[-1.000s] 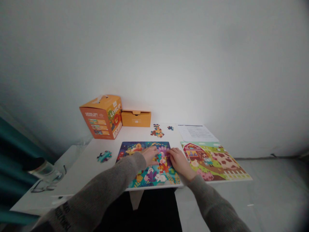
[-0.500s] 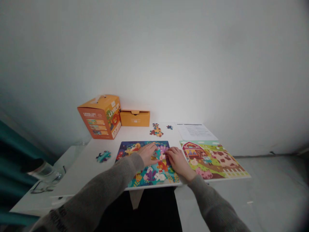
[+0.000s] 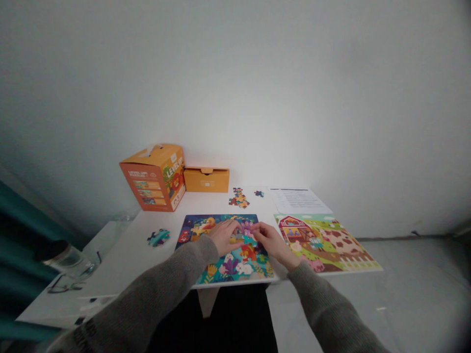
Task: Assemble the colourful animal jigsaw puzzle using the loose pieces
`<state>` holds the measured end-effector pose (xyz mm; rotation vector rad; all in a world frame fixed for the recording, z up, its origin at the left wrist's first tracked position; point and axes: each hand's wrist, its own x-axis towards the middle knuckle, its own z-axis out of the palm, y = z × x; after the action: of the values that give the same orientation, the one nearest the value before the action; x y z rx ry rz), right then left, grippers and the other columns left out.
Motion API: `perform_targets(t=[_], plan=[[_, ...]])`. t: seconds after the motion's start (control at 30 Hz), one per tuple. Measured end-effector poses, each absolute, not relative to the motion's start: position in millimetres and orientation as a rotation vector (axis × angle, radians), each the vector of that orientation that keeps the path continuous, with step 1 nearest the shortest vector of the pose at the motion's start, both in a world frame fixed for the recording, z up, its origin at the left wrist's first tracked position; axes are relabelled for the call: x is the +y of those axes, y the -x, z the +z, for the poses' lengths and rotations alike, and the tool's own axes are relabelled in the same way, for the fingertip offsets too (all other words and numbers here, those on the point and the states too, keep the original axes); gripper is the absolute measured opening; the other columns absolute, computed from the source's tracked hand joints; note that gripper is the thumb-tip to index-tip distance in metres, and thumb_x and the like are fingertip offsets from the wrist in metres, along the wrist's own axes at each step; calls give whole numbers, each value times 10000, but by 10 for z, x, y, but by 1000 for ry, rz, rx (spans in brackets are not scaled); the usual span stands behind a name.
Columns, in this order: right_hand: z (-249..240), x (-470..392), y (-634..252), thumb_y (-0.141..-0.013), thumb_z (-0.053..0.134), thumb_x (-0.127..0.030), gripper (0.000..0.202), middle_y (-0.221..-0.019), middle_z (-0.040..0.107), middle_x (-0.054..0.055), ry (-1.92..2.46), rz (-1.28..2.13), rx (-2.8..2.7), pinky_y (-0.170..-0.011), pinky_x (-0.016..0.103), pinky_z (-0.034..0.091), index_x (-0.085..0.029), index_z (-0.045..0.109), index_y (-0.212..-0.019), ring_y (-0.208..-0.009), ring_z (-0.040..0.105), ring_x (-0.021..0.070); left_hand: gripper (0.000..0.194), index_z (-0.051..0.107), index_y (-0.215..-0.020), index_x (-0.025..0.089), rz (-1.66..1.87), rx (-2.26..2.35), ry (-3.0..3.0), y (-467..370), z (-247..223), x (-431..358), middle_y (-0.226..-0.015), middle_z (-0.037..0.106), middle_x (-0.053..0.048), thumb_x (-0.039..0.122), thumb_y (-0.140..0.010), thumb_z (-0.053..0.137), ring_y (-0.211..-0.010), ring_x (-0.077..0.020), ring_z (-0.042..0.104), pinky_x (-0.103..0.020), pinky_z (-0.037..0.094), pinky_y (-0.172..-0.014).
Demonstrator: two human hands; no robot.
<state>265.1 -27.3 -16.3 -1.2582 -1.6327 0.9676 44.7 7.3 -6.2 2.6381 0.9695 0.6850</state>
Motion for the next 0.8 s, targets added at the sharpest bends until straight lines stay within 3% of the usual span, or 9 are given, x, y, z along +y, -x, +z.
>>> perform_targets(t=[0.1,0.27,0.4,0.5,0.8], plan=[[-152,-329,-2629,-889,569,-360,172,-703,533,-43,1227,1001,-1657,-565,238,370,-196,583,-941,-615,472,121,641,513,-1266,212,568,844,-2664,-414,-25,84,-1064,646,-65,465,-747,791,-978,-256,612,-373,476,-858],[-180,-359,-2593,-922,547,-327,156,-724,572,-37,1220,927,-1719,-614,253,437,-206,569,-1019,-644,530,137,444,594,-1129,214,488,877,-2679,-446,-44,80,-1025,674,-56,442,-788,765,-987,-255,621,-375,460,-875],[-243,-351,-2693,-974,469,-279,186,-984,646,48,1339,554,-1793,-791,322,476,-210,604,-1082,-881,592,190,425,624,-1045,200,406,1010,-2732,-439,-109,162,-1068,656,-68,485,-768,777,-1033,-271,606,-376,460,-869],[-283,-381,-2769,-973,456,-208,186,-997,634,67,1358,330,-1918,-896,376,452,-205,638,-1007,-975,561,220,435,636,-1011,192,329,1040,-2778,-453,-127,227,-1074,643,-76,532,-772,765,-1046,-275,597,-372,471,-862],[-339,-489,-2778,-953,498,-135,211,-1039,628,69,1397,188,-2113,-915,378,440,-218,663,-1055,-1017,542,227,418,648,-1024,196,299,1027,-2884,-566,-158,234,-1047,626,-87,542,-805,730,-1028,-287,584,-404,486,-866]])
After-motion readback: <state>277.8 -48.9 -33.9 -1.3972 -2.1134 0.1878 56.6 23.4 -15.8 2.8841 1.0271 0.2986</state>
